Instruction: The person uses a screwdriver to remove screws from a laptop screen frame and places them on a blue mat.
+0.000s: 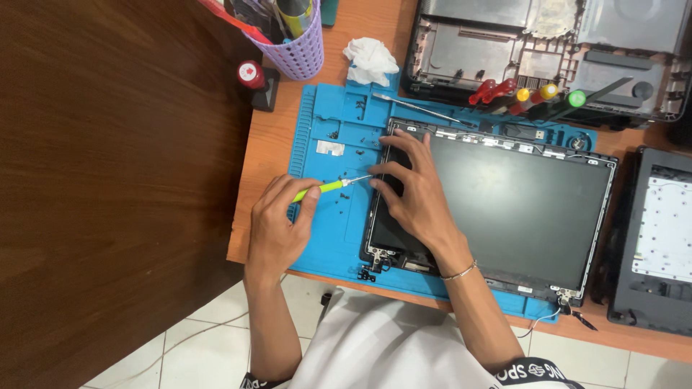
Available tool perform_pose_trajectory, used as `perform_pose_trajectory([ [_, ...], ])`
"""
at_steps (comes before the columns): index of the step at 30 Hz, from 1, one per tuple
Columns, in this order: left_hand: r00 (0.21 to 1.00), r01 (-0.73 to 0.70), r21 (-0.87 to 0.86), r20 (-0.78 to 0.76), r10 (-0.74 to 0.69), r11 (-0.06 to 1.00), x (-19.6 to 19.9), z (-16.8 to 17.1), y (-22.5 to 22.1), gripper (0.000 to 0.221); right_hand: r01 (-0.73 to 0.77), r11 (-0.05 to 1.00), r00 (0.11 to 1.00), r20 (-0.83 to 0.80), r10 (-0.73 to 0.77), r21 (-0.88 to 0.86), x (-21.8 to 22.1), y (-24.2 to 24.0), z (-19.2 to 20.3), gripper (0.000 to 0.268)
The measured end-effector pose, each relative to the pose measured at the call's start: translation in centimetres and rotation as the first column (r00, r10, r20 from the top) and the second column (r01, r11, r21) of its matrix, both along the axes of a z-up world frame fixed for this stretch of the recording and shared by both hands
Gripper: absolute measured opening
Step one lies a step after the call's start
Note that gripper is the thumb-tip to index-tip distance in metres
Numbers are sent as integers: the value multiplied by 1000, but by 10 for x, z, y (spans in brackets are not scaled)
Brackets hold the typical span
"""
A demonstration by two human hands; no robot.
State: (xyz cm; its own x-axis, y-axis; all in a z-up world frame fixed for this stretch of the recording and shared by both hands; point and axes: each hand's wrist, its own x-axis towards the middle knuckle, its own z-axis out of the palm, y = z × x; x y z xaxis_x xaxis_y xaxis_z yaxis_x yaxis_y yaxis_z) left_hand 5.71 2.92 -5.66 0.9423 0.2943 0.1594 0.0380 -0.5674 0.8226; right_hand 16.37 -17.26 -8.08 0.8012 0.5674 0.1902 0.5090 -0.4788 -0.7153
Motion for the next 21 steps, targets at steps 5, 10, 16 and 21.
perform_pose_trajectory([
  [5, 1000, 3, 14, -13, -3, 1000, -1, 1, -1, 16, 18, 1000, 1000, -7, -18, 14, -2, -3, 0, 12],
  [10, 1000, 7, 23, 1, -7, 1000, -3, 1, -2, 16, 19, 999, 1000, -2, -19, 26, -4, -5, 1, 10],
  [16, 1000, 14, 33, 21, -15, 999, -5, 2, -2, 16, 33, 999, 999, 8, -34, 24, -6, -8, 1, 9],
  [21, 1000, 17, 37, 9, -17, 999, -5, 2, -4, 16, 34, 999, 999, 33, -34, 12, -7, -11, 1, 10],
])
